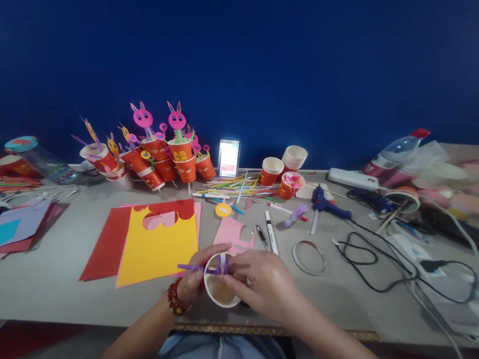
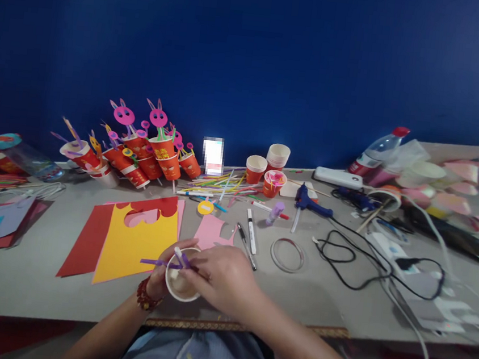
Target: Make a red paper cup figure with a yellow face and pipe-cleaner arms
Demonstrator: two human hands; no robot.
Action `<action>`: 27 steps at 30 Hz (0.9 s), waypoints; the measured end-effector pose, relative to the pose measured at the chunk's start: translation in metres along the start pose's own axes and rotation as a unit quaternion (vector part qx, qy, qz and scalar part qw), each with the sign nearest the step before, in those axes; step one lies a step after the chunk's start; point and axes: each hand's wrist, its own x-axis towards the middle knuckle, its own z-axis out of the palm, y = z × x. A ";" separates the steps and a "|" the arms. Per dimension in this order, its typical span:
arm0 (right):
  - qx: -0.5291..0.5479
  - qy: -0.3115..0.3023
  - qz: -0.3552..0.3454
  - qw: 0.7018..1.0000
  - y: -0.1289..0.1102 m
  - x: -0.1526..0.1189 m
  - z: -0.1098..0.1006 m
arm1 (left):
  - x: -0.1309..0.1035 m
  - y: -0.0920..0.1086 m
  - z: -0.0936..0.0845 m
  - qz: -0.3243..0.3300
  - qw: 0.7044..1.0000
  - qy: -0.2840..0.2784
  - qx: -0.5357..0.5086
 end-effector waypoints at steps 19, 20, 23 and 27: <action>0.091 0.123 -0.006 0.988 0.000 -0.007 0.021 | 0.001 0.006 0.003 0.083 0.995 0.033 0.038; 0.093 0.125 -0.004 0.988 0.001 -0.007 0.022 | 0.001 0.005 0.003 0.083 0.995 0.032 0.038; 0.086 0.120 -0.008 0.989 0.001 -0.006 0.022 | -0.001 0.003 0.002 0.074 0.996 0.032 0.037; 0.083 0.108 -0.010 0.991 0.000 -0.005 0.019 | -0.002 0.004 0.002 0.066 0.997 0.032 0.034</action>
